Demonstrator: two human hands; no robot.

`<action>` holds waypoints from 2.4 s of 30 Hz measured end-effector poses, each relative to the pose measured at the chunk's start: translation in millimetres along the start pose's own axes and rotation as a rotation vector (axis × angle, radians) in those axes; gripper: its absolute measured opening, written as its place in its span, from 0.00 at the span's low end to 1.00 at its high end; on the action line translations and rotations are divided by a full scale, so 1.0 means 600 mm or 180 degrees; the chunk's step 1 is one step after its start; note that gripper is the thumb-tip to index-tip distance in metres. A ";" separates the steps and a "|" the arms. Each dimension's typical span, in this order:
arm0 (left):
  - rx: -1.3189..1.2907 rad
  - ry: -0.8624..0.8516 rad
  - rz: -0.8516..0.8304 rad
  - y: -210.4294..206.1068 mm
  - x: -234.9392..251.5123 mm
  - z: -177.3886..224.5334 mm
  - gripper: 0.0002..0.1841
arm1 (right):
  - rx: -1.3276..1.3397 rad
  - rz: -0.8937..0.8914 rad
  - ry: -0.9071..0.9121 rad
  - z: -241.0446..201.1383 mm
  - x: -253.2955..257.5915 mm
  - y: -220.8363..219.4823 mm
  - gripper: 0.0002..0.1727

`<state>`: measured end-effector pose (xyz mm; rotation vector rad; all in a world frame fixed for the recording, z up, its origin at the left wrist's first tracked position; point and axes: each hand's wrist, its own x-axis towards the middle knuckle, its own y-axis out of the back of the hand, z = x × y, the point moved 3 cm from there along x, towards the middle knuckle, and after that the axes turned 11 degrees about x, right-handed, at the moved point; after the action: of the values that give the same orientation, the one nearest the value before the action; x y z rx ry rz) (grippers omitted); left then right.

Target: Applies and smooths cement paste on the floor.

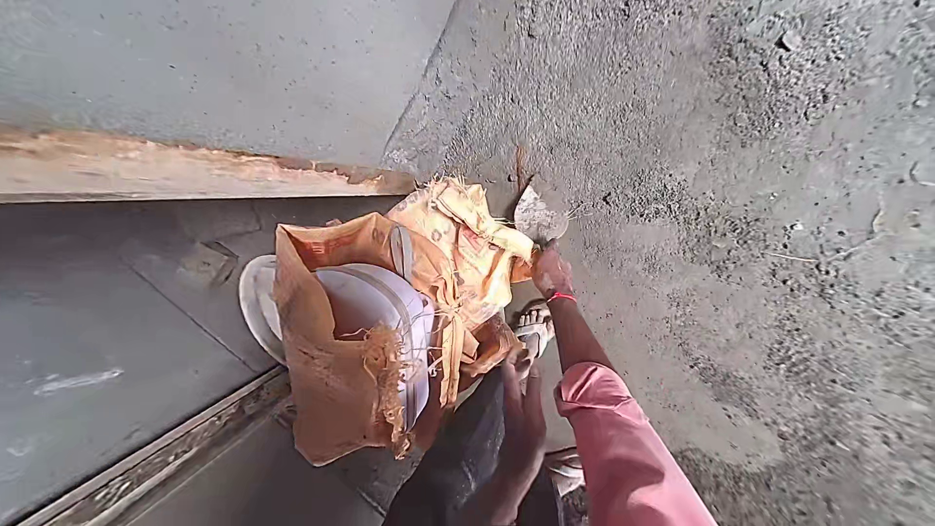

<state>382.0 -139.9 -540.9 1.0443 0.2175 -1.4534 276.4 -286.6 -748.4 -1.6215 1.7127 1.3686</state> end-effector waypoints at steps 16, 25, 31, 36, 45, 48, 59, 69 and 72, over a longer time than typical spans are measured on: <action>-0.0076 0.0005 0.0119 -0.011 0.021 0.026 0.28 | 0.0664 0.0688 -0.0504 0.216 -0.120 0.224 0.27; 0.0212 0.0168 -0.0246 -0.092 0.002 0.039 0.25 | 0.0727 0.0797 -0.0617 0.278 -0.032 0.219 0.33; 0.0739 0.0166 -0.0843 -0.152 -0.067 0.026 0.26 | 0.2781 0.1772 -0.1387 0.592 -0.060 0.467 0.30; 0.0911 0.0309 -0.1011 -0.172 -0.124 0.065 0.26 | 0.2896 0.1077 -0.1320 0.575 -0.147 0.433 0.29; 0.1029 -0.0386 -0.1337 -0.224 -0.081 0.160 0.26 | 0.0540 0.1210 -0.1341 0.507 -0.130 0.507 0.29; 0.1046 0.0253 -0.1478 -0.273 -0.058 0.145 0.26 | 0.0399 0.1191 -0.1263 0.513 -0.100 0.595 0.26; 0.0821 -0.0087 -0.1393 -0.274 -0.019 0.205 0.25 | 0.0058 0.0709 -0.0990 0.479 -0.083 0.652 0.24; 0.0806 0.0034 -0.1450 -0.281 -0.024 0.212 0.24 | 0.0904 0.1389 -0.1211 0.488 -0.063 0.737 0.31; 0.0875 0.0025 -0.1479 -0.287 -0.025 0.211 0.24 | 0.0881 0.2403 -0.1464 0.461 -0.082 0.760 0.33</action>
<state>171.3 -179.4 -534.7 1.2772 0.2846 -1.9381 -218.0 -101.0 -661.4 -0.4435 2.1624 1.5531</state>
